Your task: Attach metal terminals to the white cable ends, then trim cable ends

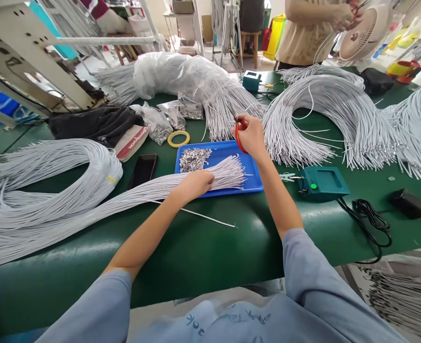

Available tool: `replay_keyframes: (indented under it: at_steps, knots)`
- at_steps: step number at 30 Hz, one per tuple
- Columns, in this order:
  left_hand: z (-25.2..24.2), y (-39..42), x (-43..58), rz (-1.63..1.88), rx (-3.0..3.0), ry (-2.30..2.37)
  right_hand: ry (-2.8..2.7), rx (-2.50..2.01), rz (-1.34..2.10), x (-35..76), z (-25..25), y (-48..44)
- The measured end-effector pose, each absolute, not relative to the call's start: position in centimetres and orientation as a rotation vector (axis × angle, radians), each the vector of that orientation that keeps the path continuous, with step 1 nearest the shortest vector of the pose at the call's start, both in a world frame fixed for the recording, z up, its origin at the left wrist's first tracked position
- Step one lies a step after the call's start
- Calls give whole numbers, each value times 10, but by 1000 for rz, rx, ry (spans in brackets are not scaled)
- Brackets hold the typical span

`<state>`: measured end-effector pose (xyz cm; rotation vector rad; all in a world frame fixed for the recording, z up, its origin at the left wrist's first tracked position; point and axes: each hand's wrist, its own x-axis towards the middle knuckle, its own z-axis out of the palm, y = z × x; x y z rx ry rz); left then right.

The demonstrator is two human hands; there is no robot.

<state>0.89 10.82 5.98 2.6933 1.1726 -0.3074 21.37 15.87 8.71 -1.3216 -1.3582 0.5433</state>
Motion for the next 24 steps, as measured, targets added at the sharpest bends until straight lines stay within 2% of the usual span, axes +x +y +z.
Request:
replay_keyframes:
  at_steps: [9,15,20,24]
  knots:
    - [67,113,3,-284,2708,1153,-1396,-1303,467,205,100,146]
    - [84,114,-6,115,2398,916,-1334,-1230,465,201,104,140]
    - [83,114,-1,599,2166,1055,-1288,-1199,472,199,108,135]
    - [98,98,-4,676,1884,780,-1231,-1141,509,197,112,131]
